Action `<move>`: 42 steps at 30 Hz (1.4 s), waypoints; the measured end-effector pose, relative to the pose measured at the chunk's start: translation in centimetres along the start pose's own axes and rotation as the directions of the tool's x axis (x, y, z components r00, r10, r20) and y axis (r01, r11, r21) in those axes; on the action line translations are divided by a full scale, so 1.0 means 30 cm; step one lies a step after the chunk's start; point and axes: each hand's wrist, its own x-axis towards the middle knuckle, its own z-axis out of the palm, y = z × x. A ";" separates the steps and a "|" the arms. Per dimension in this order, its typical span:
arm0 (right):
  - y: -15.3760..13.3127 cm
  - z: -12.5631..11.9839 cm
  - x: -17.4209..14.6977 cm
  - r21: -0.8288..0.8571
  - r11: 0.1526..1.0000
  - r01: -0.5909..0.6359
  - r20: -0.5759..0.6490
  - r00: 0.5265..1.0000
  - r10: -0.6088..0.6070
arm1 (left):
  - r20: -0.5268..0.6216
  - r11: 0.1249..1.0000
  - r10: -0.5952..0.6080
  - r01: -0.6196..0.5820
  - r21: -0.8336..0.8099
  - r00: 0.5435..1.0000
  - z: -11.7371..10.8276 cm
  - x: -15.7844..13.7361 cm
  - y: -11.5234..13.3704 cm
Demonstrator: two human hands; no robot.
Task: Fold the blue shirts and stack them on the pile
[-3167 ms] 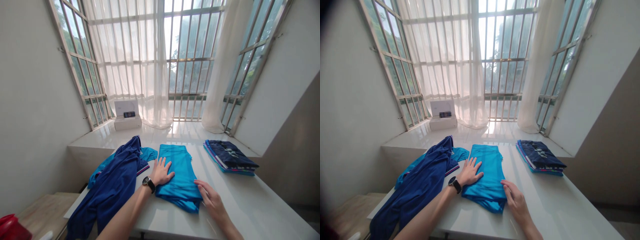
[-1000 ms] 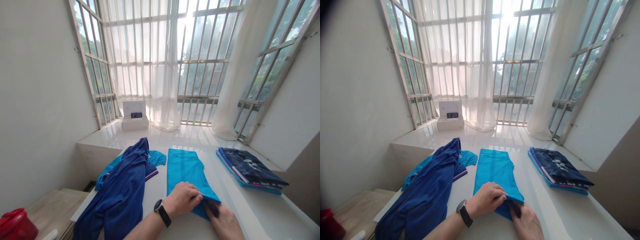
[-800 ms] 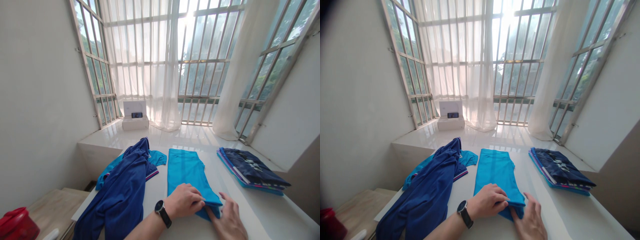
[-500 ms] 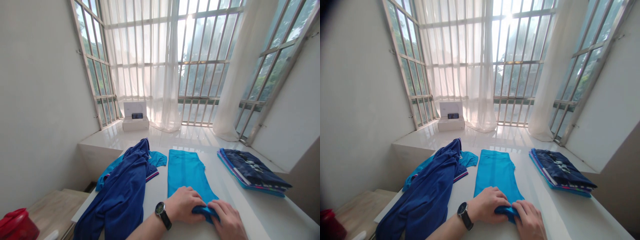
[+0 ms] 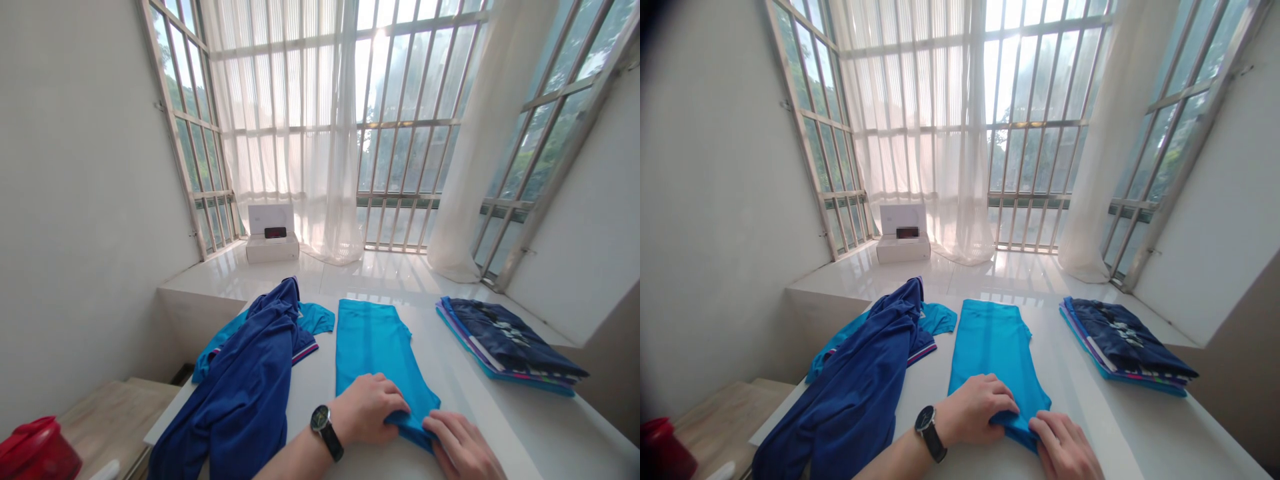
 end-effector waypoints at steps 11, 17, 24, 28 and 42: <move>-0.009 -0.007 -0.006 0.042 0.992 -0.116 0.049 0.992 0.113 | 0.030 0.994 -0.022 0.019 0.106 0.999 -0.004 -0.013 0.027; -0.034 0.005 0.028 0.057 0.965 -0.258 0.005 0.966 0.258 | -0.042 0.983 -0.128 0.132 0.127 0.991 0.019 -0.018 0.058; -0.086 0.029 0.034 -0.036 0.978 -0.203 -0.038 0.979 0.202 | -0.069 0.979 -0.201 0.203 0.028 0.977 0.020 -0.018 0.052; -0.085 0.038 0.011 -0.048 0.978 -0.204 0.020 0.978 0.205 | -0.070 0.977 -0.213 0.213 -0.010 0.974 0.015 -0.019 0.061; -0.056 0.055 0.053 0.069 0.977 -0.201 0.198 0.963 0.184 | -0.095 0.976 -0.215 0.211 -0.051 0.972 0.023 -0.025 0.055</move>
